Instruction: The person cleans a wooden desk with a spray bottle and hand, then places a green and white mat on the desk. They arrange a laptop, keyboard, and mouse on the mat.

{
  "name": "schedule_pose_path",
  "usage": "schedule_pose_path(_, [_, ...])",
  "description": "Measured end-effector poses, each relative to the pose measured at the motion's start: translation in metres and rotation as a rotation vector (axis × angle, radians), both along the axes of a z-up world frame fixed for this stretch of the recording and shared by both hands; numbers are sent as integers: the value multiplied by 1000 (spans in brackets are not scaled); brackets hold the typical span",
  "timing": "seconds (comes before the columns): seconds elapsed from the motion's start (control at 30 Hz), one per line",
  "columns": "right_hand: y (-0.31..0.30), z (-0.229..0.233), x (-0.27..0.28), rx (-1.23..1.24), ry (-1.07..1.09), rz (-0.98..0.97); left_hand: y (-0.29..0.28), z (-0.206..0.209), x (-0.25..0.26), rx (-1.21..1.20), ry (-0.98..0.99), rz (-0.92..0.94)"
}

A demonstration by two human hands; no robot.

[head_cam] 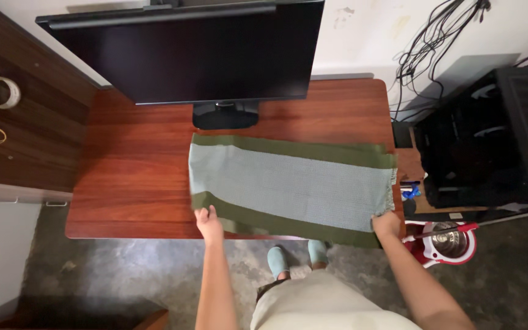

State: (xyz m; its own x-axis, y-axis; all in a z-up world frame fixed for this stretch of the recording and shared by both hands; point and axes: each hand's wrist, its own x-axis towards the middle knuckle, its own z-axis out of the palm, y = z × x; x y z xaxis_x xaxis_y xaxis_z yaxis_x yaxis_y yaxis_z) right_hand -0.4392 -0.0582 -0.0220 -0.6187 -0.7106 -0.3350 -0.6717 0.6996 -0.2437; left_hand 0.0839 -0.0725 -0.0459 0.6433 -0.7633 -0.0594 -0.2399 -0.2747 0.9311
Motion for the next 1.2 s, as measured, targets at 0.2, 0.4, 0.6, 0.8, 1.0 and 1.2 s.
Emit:
schedule_pose_path(0.2, [7,3,-8,9,80,20,19,13,64,364,-711,-61])
schedule_pose_path(0.4, [7,5,-12,-183,-291,-142,26,-1,76,311,232,303])
schedule_pose_path(0.6, [20,-11,-20,-28,-462,-121,19,-2,81,127,469,524])
schedule_pose_path(0.8, [21,-49,-23,-301,-242,55,1,6,97,213,413,406])
schedule_pose_path(1.0, [10,-38,-30,-406,-161,-39,5,12,106,81,530,419])
schedule_pose_path(1.2, [7,-11,-21,-310,-135,-96,14,13,108,26,918,439])
